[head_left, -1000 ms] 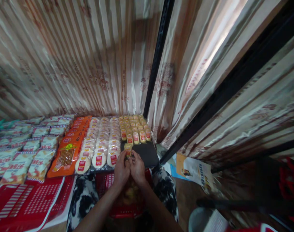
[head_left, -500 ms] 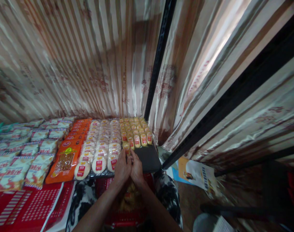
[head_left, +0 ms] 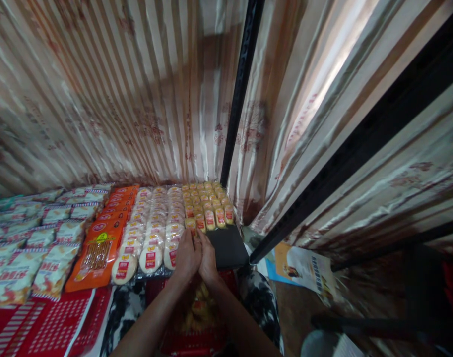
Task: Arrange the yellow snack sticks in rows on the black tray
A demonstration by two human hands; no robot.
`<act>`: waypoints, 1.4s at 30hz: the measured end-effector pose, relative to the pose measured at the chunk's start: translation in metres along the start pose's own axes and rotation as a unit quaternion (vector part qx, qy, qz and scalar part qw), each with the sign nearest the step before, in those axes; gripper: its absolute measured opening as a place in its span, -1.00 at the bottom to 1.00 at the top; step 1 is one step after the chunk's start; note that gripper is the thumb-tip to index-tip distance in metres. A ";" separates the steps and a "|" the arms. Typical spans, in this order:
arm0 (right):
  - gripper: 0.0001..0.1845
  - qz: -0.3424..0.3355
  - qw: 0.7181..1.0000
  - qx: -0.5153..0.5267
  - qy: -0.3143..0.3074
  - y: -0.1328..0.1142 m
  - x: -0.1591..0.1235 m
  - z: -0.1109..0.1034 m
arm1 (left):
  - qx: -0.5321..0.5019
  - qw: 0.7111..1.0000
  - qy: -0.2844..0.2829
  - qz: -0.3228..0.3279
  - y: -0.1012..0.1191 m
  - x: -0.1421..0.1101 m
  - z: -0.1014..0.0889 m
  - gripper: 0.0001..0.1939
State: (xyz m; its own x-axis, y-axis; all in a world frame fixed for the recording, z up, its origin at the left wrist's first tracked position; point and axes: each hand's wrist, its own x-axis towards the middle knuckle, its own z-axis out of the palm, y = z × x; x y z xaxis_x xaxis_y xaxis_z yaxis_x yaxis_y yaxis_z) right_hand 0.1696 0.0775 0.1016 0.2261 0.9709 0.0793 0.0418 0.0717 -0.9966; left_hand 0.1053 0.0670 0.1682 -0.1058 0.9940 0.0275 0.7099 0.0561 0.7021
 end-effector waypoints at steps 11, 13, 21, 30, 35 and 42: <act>-0.55 -0.023 0.999 -0.040 0.001 -0.003 0.005 0.002 | -0.085 0.996 0.030 0.005 0.001 0.003 0.001 -0.60; -0.54 -0.028 0.999 -0.041 -0.011 0.001 0.007 0.003 | -0.091 0.995 0.038 0.002 0.001 0.004 0.001 -0.60; -0.52 -0.049 0.997 -0.057 -0.009 0.009 0.012 0.005 | -0.086 0.996 0.035 0.014 -0.002 0.006 0.002 -0.62; -0.55 -0.031 0.998 -0.048 -0.008 0.002 0.012 0.006 | -0.108 0.994 -0.003 0.002 -0.001 0.005 -0.001 -0.65; -0.59 -0.036 0.998 -0.044 -0.014 0.010 0.014 0.006 | -0.114 0.993 -0.014 -0.020 0.004 0.004 -0.003 -0.61; -0.63 -0.049 0.998 -0.042 -0.006 0.010 0.018 0.004 | -0.133 0.991 -0.010 -0.007 0.005 0.008 -0.002 -0.62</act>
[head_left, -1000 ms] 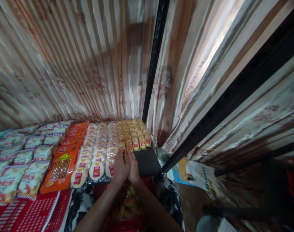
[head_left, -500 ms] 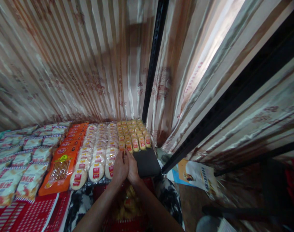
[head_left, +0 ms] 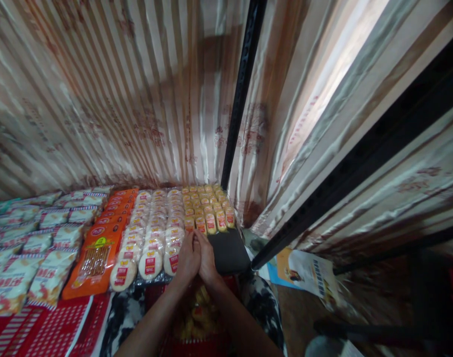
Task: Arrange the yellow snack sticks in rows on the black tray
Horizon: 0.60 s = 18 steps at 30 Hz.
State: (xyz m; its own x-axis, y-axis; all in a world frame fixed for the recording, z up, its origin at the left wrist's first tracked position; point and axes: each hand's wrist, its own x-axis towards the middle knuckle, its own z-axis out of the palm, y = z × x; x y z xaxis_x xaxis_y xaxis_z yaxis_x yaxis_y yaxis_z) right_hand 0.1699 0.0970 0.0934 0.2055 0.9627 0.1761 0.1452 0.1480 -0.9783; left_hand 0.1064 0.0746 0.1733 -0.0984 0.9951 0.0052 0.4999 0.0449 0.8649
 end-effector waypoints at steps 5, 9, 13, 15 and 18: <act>-0.60 0.005 1.000 0.009 -0.005 -0.004 -0.001 0.000 | -0.004 1.000 -0.006 -0.004 0.002 0.003 0.000 -0.62; -0.55 0.013 1.000 0.003 -0.011 -0.010 0.001 0.001 | -0.013 1.000 -0.007 -0.009 0.002 0.006 -0.001 -0.66; -0.49 0.005 0.999 -0.024 -0.025 -0.015 0.002 -0.002 | -0.003 1.000 -0.013 -0.021 -0.001 0.008 -0.001 -0.66; -0.49 -0.011 0.998 -0.046 -0.030 -0.018 0.000 -0.005 | -0.005 1.000 -0.017 -0.017 -0.002 0.009 -0.002 -0.67; -0.50 -0.047 0.994 -0.087 -0.046 -0.022 -0.004 -0.011 | -0.011 1.000 -0.020 -0.021 -0.001 0.008 -0.003 -0.68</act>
State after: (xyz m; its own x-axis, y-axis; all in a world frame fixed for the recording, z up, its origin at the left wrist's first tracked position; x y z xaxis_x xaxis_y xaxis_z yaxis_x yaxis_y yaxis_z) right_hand 0.1770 0.0877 0.1155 0.0954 0.9643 0.2470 0.3270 0.2040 -0.9227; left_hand 0.1026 0.0826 0.1737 -0.0850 0.9950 -0.0517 0.4770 0.0862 0.8747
